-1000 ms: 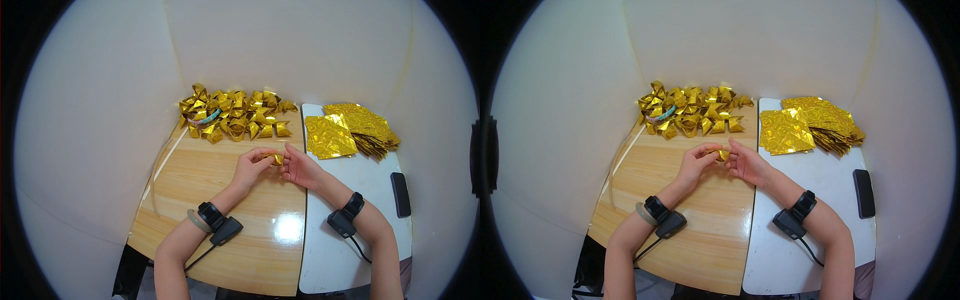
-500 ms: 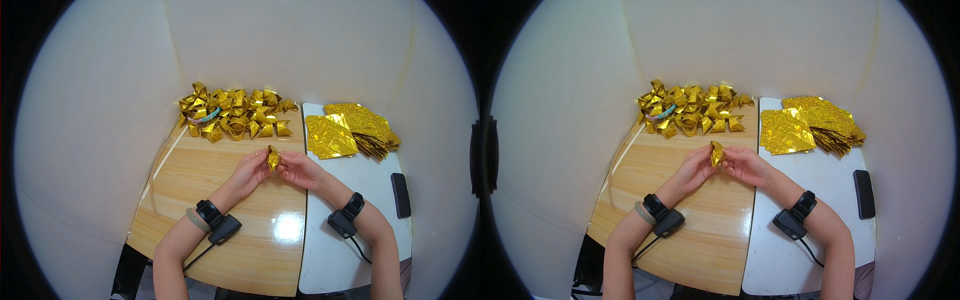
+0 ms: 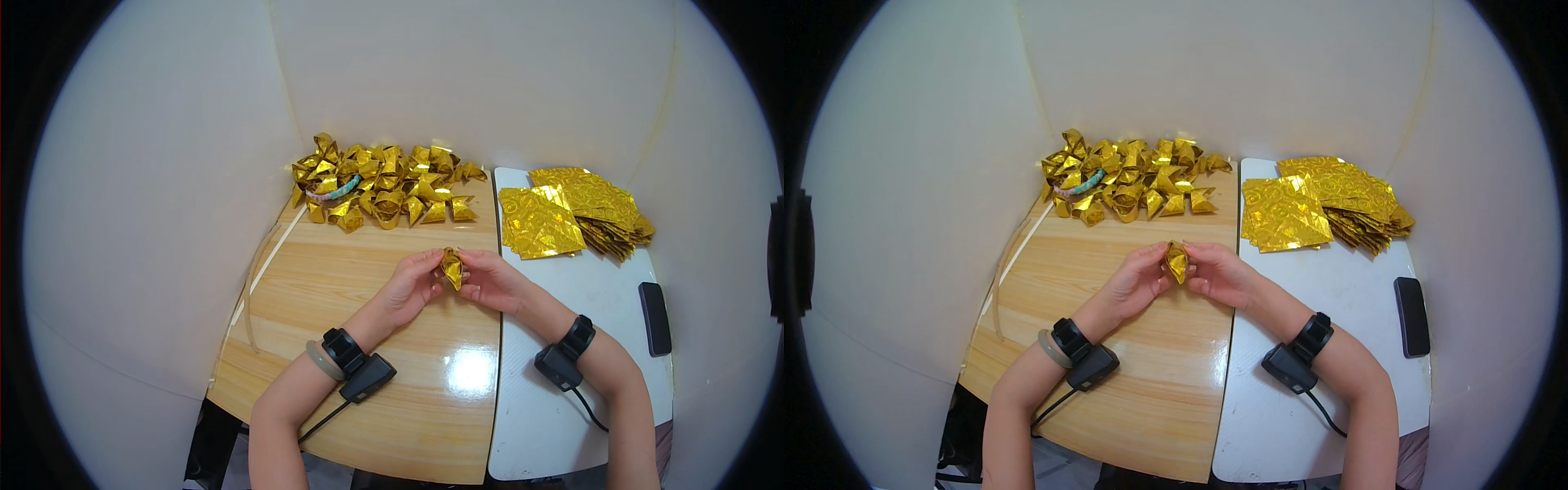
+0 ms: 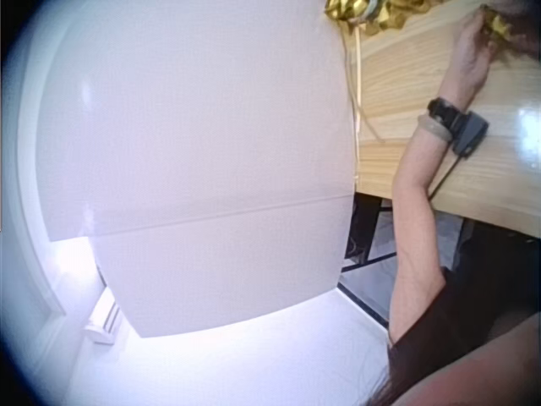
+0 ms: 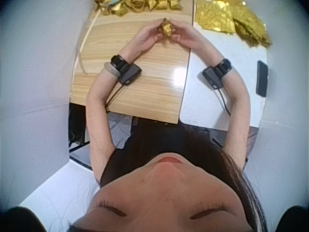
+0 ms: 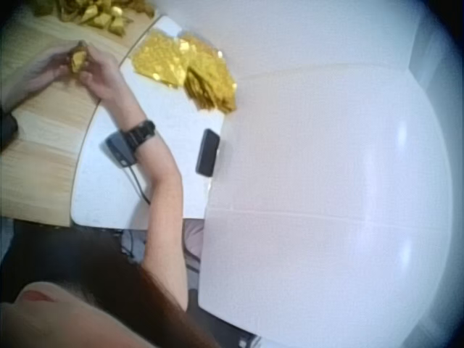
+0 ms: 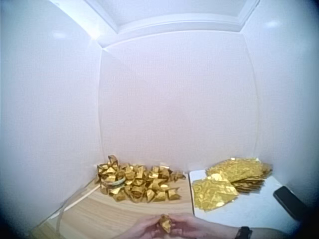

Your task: Folding sheets of gold foil paper into traditional Chinese ritual ingots (yuanbao).

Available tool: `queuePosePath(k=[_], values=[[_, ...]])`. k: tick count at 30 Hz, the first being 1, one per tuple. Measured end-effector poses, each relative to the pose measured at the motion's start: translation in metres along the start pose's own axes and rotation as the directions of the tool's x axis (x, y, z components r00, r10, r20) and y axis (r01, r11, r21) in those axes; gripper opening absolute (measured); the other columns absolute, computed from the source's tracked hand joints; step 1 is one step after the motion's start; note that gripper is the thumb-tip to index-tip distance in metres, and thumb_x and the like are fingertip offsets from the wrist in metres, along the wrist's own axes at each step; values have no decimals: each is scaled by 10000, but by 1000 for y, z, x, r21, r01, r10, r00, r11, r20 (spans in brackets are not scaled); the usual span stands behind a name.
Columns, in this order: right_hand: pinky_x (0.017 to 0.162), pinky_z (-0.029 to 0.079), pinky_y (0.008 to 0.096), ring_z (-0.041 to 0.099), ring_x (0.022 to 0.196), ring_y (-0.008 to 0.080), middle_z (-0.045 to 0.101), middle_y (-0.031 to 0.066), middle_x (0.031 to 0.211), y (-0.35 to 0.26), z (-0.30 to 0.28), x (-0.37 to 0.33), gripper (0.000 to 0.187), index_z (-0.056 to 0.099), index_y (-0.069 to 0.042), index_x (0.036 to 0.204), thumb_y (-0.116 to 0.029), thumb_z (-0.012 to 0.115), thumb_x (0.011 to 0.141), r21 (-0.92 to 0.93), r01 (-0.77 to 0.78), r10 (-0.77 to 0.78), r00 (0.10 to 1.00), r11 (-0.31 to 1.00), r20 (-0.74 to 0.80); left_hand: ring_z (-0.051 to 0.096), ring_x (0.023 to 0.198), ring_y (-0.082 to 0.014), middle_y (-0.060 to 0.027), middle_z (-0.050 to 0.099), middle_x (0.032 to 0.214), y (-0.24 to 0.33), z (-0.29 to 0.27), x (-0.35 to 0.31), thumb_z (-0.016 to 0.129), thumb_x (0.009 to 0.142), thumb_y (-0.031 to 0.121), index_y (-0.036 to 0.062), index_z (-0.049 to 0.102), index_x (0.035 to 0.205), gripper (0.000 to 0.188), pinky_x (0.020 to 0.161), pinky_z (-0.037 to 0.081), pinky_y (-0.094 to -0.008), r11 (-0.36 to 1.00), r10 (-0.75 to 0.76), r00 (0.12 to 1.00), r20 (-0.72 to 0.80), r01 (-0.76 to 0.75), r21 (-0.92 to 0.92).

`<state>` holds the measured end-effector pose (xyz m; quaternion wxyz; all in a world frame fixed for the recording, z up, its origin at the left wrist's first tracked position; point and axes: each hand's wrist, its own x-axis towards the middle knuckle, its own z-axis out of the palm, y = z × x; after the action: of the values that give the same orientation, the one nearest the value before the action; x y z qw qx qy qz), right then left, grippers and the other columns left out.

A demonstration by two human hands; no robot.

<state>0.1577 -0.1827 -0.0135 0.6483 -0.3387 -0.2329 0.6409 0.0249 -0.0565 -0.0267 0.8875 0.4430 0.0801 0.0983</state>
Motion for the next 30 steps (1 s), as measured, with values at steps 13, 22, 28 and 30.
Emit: queuePosePath(k=[13, 22, 28, 30], values=[[520, 438, 178, 481, 628, 60, 568, 11, 866, 7, -11, 7, 158, 541, -54, 1019, -187, 513, 939, 243, -33, 32, 999, 970, 8, 625, 870, -132, -40, 627, 985, -2, -3, 3, 555, 900, 164, 61, 551, 1040, 174, 673, 451, -222, 996, 17, 1000, 10, -18, 87], [606, 484, 188, 564, 731, 85, 590, 23, 900, 6, -8, 8, 195, 553, -48, 1050, -200, 486, 948, 146, -34, 34, 999, 989, 0, 609, 778, -66, -8, 634, 921, -4, 5, 1, 574, 899, 158, 74, 527, 1101, 224, 560, 459, -159, 975, 156, 958, -242, -109, 196], [607, 482, 195, 557, 732, 85, 585, 27, 910, 7, -7, 8, 197, 552, -54, 1055, -205, 483, 949, 153, -29, 36, 998, 988, -41, 608, 787, -67, 3, 622, 957, -1, 7, 1, 558, 910, 180, 108, 506, 1162, 267, 586, 477, -193, 982, 112, 976, -188, -79, 174], [593, 463, 198, 522, 719, 79, 568, 13, 907, 9, -11, 8, 186, 544, -66, 1057, -204, 479, 951, 193, -17, 20, 1000, 981, -12, 606, 811, -70, 5, 613, 981, 0, 11, 0, 549, 915, 188, 104, 506, 1161, 263, 630, 483, -208, 967, 127, 978, -163, -85, 241]])
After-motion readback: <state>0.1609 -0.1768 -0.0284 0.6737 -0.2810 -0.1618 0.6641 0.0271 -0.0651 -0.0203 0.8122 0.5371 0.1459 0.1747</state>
